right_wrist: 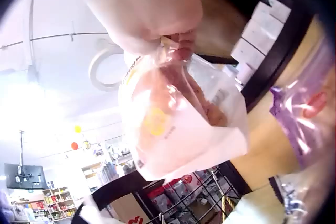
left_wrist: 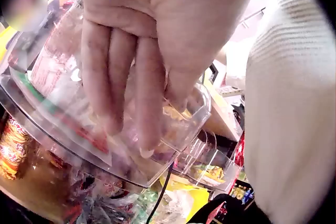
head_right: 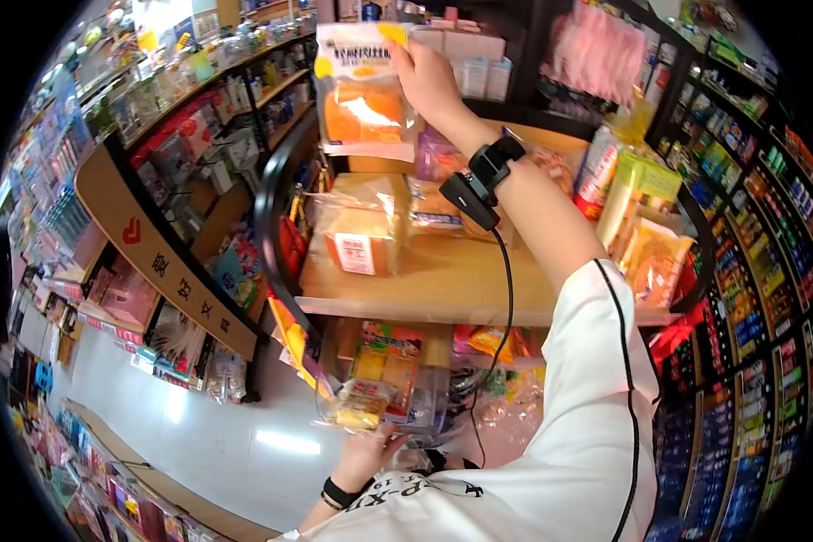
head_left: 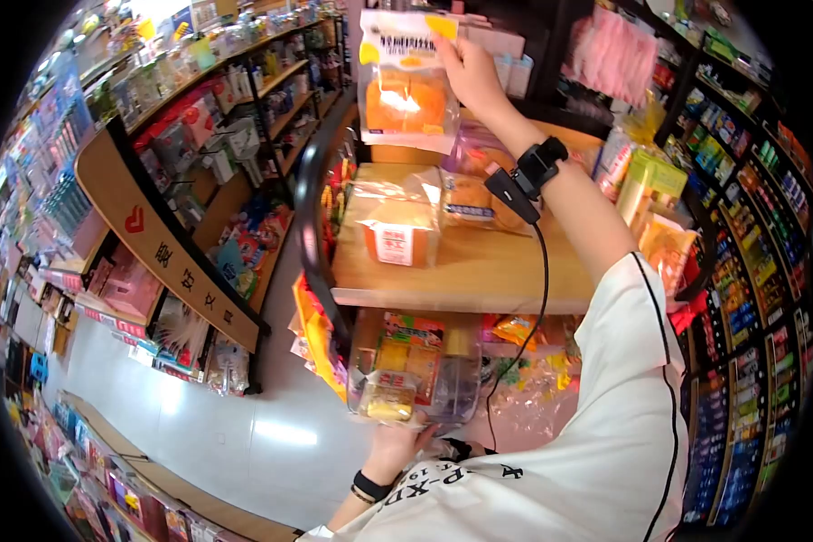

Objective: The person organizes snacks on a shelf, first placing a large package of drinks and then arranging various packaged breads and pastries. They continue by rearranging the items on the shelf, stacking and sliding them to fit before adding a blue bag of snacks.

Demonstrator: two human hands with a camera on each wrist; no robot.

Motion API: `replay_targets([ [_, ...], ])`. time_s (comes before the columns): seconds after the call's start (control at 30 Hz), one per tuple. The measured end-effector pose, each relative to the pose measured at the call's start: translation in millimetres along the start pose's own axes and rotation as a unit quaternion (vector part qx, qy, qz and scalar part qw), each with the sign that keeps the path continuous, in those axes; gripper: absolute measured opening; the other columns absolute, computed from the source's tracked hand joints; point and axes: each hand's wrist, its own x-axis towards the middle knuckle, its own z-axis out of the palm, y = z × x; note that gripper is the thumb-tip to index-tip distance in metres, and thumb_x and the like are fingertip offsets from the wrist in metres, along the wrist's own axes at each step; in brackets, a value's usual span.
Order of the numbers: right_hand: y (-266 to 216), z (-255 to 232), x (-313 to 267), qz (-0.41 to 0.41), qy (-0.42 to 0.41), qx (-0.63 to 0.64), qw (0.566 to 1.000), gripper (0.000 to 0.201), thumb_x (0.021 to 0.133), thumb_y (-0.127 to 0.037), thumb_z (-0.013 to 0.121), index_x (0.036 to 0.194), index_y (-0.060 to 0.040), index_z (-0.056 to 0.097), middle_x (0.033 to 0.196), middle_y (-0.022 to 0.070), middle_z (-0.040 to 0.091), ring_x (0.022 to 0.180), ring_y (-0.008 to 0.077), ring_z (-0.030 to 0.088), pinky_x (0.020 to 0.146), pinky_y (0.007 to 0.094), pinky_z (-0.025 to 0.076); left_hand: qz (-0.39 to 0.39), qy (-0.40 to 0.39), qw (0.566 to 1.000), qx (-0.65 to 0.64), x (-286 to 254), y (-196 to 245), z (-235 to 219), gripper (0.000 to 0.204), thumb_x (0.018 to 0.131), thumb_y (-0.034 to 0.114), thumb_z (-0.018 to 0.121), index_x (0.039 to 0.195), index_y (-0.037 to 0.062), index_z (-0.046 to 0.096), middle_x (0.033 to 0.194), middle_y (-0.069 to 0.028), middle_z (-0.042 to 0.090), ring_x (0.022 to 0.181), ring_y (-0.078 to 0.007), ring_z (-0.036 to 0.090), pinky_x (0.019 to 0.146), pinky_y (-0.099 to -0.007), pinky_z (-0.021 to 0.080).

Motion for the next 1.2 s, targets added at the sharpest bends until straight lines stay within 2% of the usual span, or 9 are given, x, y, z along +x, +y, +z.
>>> replay_targets([
  [0.07,6,12,-1,0.07,-0.089,-0.011,0.994,0.039,0.095,-0.036,0.05,0.088,0.0016,0.061,0.066,0.0149,0.062,0.06,0.0222,0.065,0.056,0.0353,0.047,-0.009,-0.012,1.0,-0.02,1,3,-5,0.023,0.078,0.028,0.071,0.078,0.01,0.057,0.066,-0.0102,0.057,0.062,-0.0321,0.059,0.054,-0.0423,0.046],
  [0.13,85,41,2,0.02,-0.133,-0.007,0.991,0.036,0.092,-0.034,0.053,0.104,-0.0008,0.063,0.079,0.0216,0.065,0.07,0.0329,0.065,0.064,0.0389,0.049,-0.024,-0.022,0.998,-0.048,-2,0,-1,0.021,0.078,0.027,0.071,0.079,0.0101,0.058,0.074,-0.0109,0.058,0.071,-0.0331,0.059,0.06,-0.0435,0.046],
  [0.23,77,29,-15,0.046,-0.218,-0.23,0.947,0.031,0.086,-0.032,0.06,0.097,-0.0047,0.068,0.083,0.0211,0.065,0.079,0.0369,0.064,0.071,0.0438,0.05,-0.036,-0.041,0.996,-0.075,-3,-3,1,0.021,0.077,0.026,0.071,0.08,0.0098,0.058,0.078,-0.0119,0.058,0.076,-0.0343,0.058,0.064,-0.0444,0.046],
  [0.5,65,12,-17,0.039,-0.177,-0.24,0.954,0.029,0.076,-0.02,0.07,0.098,-0.0021,0.063,0.092,0.0212,0.065,0.092,0.0391,0.061,0.08,0.045,0.048,-0.025,-0.038,0.997,-0.07,12,-4,-3,0.02,0.077,0.025,0.071,0.082,0.0106,0.058,0.076,-0.0106,0.059,0.073,-0.0343,0.059,0.061,-0.0438,0.046],
  [0.63,30,14,-17,-0.131,-0.049,-0.177,0.974,0.034,0.082,-0.03,0.068,0.1,-0.0014,0.064,0.094,0.0186,0.065,0.092,0.0324,0.062,0.081,0.0384,0.048,-0.014,-0.007,0.999,-0.042,17,-9,-1,0.021,0.076,0.027,0.073,0.081,0.0119,0.059,0.075,-0.0088,0.06,0.072,-0.0312,0.061,0.059,-0.0426,0.048],
  [0.73,-44,-1,-26,-0.031,-0.425,-0.09,0.9,0.044,0.082,-0.04,0.067,0.1,0.0005,0.065,0.098,0.0174,0.065,0.098,0.0287,0.059,0.084,0.0365,0.047,0.026,0.038,0.999,-0.013,23,-11,-2,0.022,0.076,0.029,0.072,0.082,0.012,0.06,0.073,-0.0084,0.06,0.068,-0.0298,0.061,0.057,-0.0415,0.048],
  [0.83,-77,-4,-57,-0.041,-0.576,-0.171,0.799,0.054,0.081,-0.047,0.066,0.099,0.0036,0.066,0.094,0.0168,0.066,0.09,0.0263,0.062,0.079,0.0331,0.047,0.018,0.03,0.999,-0.013,24,-9,-1,0.024,0.078,0.032,0.071,0.082,0.0111,0.06,0.07,-0.0085,0.06,0.062,-0.0294,0.061,0.054,-0.0401,0.049],
  [1.0,-61,7,-55,-0.142,-0.407,-0.266,0.862,0.02,0.08,-0.022,0.061,0.075,-0.0029,0.066,0.07,0.0156,0.064,0.065,0.0272,0.063,0.06,0.0394,0.049,0.015,0.022,1.0,0.006,26,-8,-3,0.027,0.08,0.035,0.068,0.085,0.0103,0.059,0.066,-0.0087,0.06,0.056,-0.0289,0.061,0.049,-0.0385,0.049],
  [1.2,-6,20,-45,-0.187,-0.339,-0.32,0.865,0.014,0.086,-0.02,0.057,0.086,-0.0069,0.062,0.079,0.0122,0.065,0.075,0.0308,0.063,0.064,0.0407,0.05,-0.006,0.009,1.0,-0.006,20,-2,-6,0.025,0.082,0.033,0.068,0.088,0.0113,0.057,0.065,-0.0093,0.059,0.057,-0.0293,0.062,0.047,-0.0393,0.047],
])
